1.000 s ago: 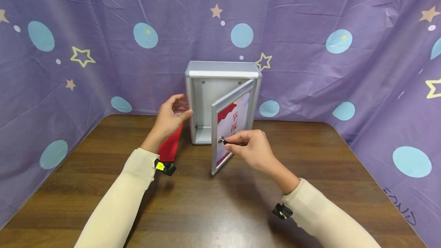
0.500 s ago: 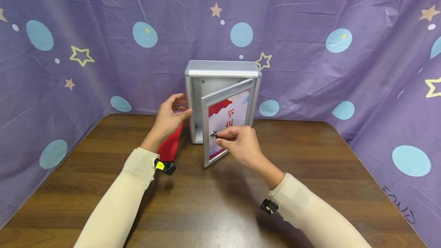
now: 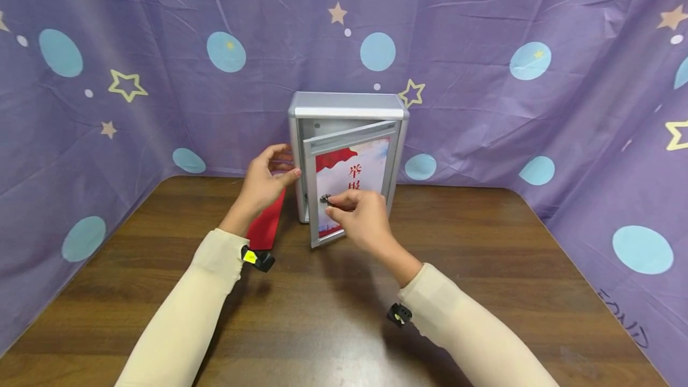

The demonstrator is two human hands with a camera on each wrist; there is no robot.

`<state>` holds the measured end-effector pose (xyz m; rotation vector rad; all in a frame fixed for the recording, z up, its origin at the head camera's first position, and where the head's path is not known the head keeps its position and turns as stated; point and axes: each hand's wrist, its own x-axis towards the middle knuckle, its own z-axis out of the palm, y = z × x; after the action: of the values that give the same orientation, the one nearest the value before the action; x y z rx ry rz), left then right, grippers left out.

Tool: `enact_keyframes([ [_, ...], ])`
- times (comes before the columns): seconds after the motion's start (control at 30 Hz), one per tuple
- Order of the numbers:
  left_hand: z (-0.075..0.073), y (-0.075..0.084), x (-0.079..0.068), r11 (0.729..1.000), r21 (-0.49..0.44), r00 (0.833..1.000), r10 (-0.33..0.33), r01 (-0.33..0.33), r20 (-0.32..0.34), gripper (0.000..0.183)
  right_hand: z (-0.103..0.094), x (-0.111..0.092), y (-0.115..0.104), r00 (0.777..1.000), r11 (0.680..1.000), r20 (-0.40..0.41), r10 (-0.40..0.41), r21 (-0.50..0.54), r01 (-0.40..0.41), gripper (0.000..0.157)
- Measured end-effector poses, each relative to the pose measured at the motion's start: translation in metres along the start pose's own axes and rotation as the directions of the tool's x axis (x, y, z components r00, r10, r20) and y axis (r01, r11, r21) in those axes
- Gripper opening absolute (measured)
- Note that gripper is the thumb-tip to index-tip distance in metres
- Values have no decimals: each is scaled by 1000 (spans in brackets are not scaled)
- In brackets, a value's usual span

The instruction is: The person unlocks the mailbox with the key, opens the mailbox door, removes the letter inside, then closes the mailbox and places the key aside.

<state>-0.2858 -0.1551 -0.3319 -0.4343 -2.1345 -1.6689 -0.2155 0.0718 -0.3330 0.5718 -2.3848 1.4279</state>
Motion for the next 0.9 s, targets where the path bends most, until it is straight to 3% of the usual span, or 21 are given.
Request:
enact_keyframes([
  [0.37, 0, 1, 0, 1000, 23, 1000, -15, 15, 4, 54, 23, 18, 1, 998, 999, -64, -7, -48, 4, 12],
  [0.9, -1, 1, 1, 999, 13, 999, -37, 37, 20, 56, 39, 36, 2, 993, 998, -118, 5, -67, -13, 12],
])
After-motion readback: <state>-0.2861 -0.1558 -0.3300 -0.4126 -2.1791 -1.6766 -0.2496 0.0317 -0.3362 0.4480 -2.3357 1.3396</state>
